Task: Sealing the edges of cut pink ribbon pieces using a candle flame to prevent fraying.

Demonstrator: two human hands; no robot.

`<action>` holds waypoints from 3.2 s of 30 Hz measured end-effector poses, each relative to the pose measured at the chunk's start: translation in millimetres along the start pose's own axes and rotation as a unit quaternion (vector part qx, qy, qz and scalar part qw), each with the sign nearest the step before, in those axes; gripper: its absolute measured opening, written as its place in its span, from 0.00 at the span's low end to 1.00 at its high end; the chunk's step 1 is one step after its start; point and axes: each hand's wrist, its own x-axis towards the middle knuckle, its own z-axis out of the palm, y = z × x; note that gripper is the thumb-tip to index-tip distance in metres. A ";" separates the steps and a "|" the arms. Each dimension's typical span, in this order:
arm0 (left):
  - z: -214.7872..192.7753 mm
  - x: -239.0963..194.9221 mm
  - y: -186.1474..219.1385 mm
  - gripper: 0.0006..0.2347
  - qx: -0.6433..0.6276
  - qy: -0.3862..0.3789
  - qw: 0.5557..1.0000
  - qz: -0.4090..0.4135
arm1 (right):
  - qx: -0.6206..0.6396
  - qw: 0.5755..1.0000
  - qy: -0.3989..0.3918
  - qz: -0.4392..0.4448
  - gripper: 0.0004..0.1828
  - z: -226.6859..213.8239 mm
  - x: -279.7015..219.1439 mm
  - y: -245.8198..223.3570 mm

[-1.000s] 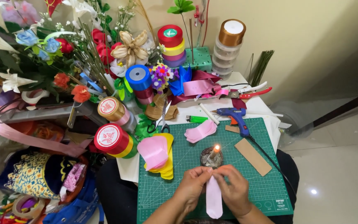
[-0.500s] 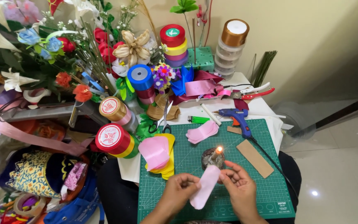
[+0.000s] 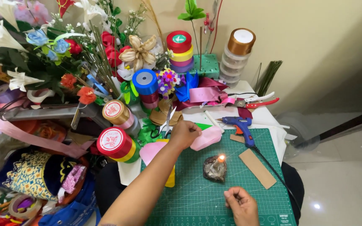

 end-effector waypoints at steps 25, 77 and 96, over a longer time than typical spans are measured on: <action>-96.8 -147.5 -84.7 0.08 0.044 0.120 0.988 0.092 | -0.055 0.995 -0.059 0.066 0.16 12.2 -17.8 -30.3; -111.8 -236.1 -88.6 0.19 -0.300 0.453 0.839 0.017 | -0.347 0.890 -0.180 -0.234 0.60 30.8 64.5 -81.2; -99.9 -233.3 -100.5 0.19 -0.328 0.427 0.843 0.013 | -0.308 0.933 -0.104 -0.155 0.61 22.2 68.4 -92.5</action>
